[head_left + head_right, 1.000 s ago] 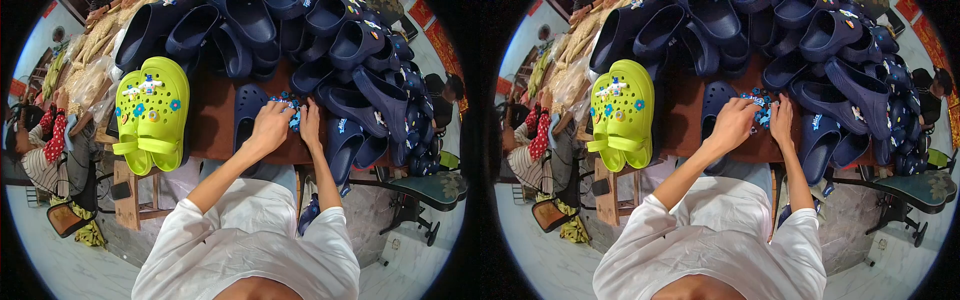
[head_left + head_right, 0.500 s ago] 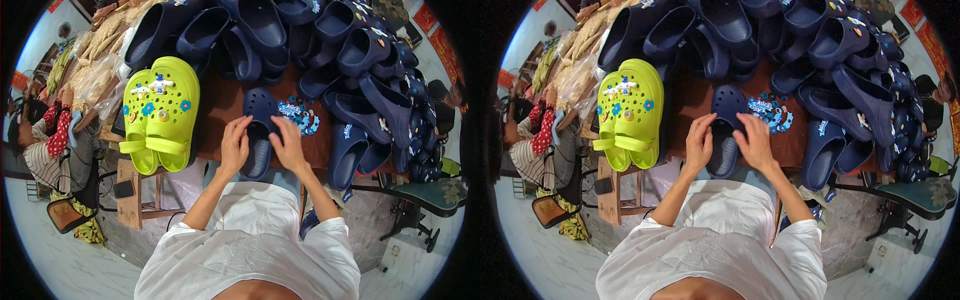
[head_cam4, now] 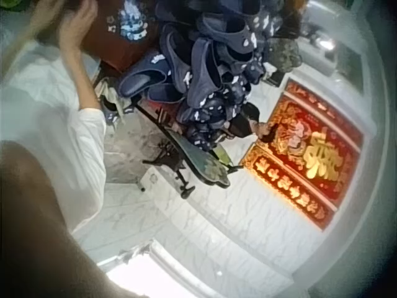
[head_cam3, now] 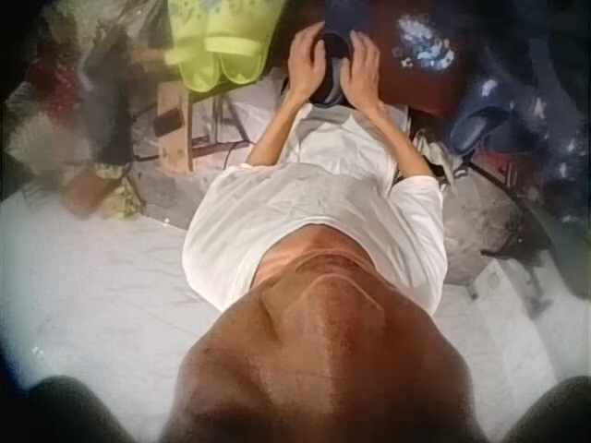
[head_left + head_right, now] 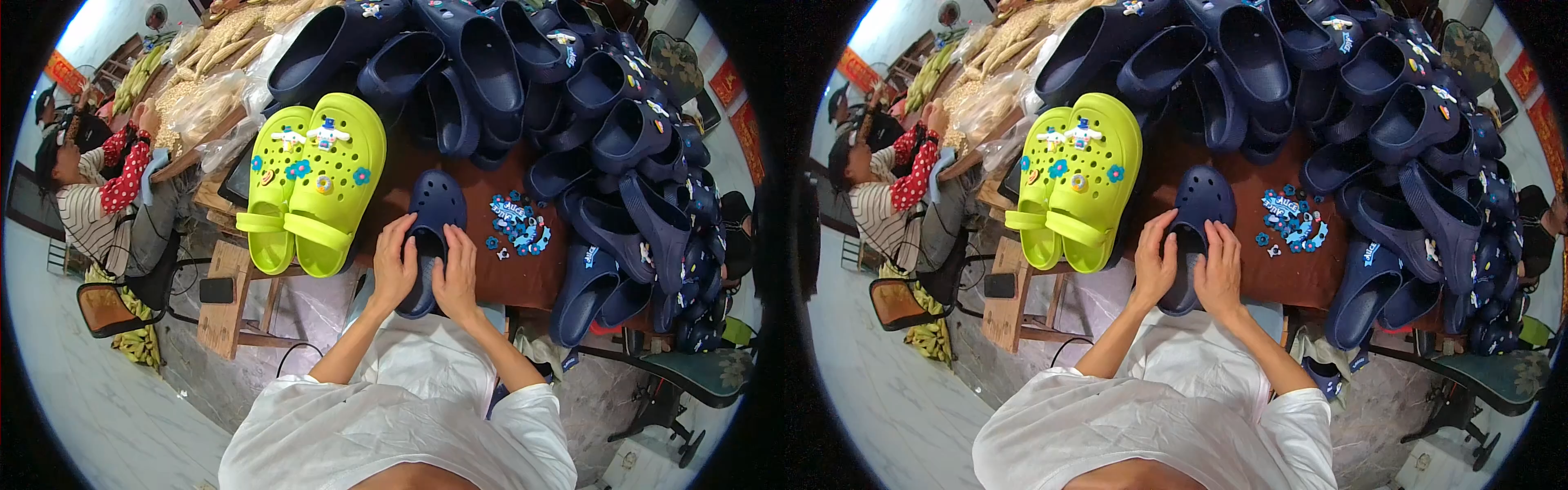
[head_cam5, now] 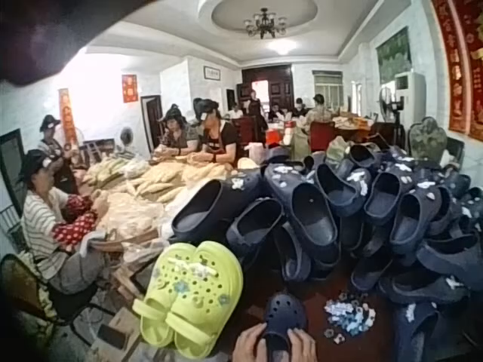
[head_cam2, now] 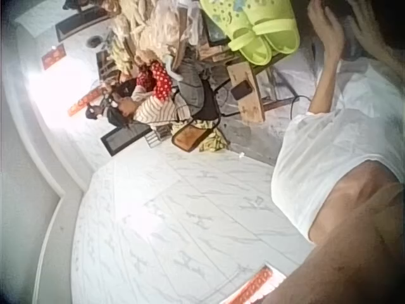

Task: Attaching decorative charms to the holes of foam clogs.

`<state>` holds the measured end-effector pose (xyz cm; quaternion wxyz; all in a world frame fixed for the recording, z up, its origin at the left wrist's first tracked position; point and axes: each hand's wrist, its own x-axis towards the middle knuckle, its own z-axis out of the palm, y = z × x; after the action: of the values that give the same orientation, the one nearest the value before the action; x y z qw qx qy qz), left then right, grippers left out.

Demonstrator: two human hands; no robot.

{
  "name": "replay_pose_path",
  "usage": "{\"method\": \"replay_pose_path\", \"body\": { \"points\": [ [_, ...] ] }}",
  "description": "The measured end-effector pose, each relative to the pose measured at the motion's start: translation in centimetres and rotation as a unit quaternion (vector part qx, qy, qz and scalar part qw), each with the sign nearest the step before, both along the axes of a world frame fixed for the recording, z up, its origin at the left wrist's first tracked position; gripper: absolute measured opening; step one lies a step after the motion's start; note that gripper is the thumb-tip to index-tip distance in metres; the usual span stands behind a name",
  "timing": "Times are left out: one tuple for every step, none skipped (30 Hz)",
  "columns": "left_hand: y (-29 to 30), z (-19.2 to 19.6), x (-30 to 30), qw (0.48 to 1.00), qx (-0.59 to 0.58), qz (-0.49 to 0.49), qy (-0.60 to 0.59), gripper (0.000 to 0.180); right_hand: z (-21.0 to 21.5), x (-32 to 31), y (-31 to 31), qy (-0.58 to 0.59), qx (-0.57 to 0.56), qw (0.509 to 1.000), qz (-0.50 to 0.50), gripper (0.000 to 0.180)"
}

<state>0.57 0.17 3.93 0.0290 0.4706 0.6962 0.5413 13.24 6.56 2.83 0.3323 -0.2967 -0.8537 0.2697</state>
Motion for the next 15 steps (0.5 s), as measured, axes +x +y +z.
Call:
{"method": "replay_pose_path", "body": {
  "points": [
    [0.0,0.0,-0.4,1.0,0.0,0.003,-0.007,0.037,-0.1,-0.6,-0.2,-0.004,0.005,1.0,-0.008,0.058],
    [0.0,0.1,-0.7,1.0,-0.004,0.002,-0.007,0.037,-0.2,-1.3,-0.2,-0.005,0.002,1.0,-0.011,0.058],
    [0.0,0.3,-1.1,1.0,-0.013,0.023,-0.003,0.037,-0.3,-2.1,-0.1,0.007,0.001,1.0,-0.005,0.057],
    [0.1,0.5,-1.4,0.999,-0.018,0.045,0.001,0.038,-0.3,-2.8,0.0,0.02,0.003,1.0,0.001,0.057],
    [0.2,0.7,-1.6,0.998,-0.007,0.056,0.022,0.039,-0.4,-3.6,0.1,0.025,0.0,1.0,0.003,0.055],
    [0.2,0.9,-1.5,0.998,-0.007,0.05,0.024,0.039,-0.4,-4.2,0.1,0.028,0.001,1.0,-0.003,0.055],
    [0.0,1.2,-1.2,0.996,-0.023,0.069,0.043,0.04,-0.5,-4.9,0.2,0.032,0.002,0.999,-0.005,0.054],
    [-0.1,1.3,-0.9,0.993,-0.031,0.092,0.069,0.041,-0.5,-5.5,0.2,0.037,0.005,0.999,-0.005,0.053],
    [-0.3,1.5,-0.5,0.995,-0.032,0.076,0.06,0.044,-0.5,-5.9,0.4,0.042,0.015,0.999,-0.004,0.054],
    [-0.4,1.5,-0.1,0.994,-0.041,0.073,0.071,0.046,-0.6,-6.4,0.6,0.047,0.025,0.999,-0.007,0.055],
    [-0.6,1.5,0.3,0.995,-0.04,0.069,0.068,0.046,-0.7,-6.7,0.7,0.046,0.02,0.999,-0.004,0.053],
    [-0.8,1.4,0.7,0.995,-0.034,0.07,0.066,0.046,-0.7,-6.9,0.9,0.047,0.022,0.999,0.002,0.052],
    [-1.0,1.2,1.0,0.995,-0.044,0.07,0.061,0.047,-0.8,-6.9,1.2,0.05,0.022,0.998,-0.002,0.052],
    [-1.1,1.1,1.1,0.995,-0.04,0.068,0.063,0.047,-0.8,-6.6,1.7,0.071,-0.012,0.997,0.026,0.048],
    [-1.2,0.9,1.0,0.997,-0.043,0.052,0.045,0.048,-0.6,-6.2,2.3,0.091,-0.046,0.993,0.055,0.045]
  ]
}}
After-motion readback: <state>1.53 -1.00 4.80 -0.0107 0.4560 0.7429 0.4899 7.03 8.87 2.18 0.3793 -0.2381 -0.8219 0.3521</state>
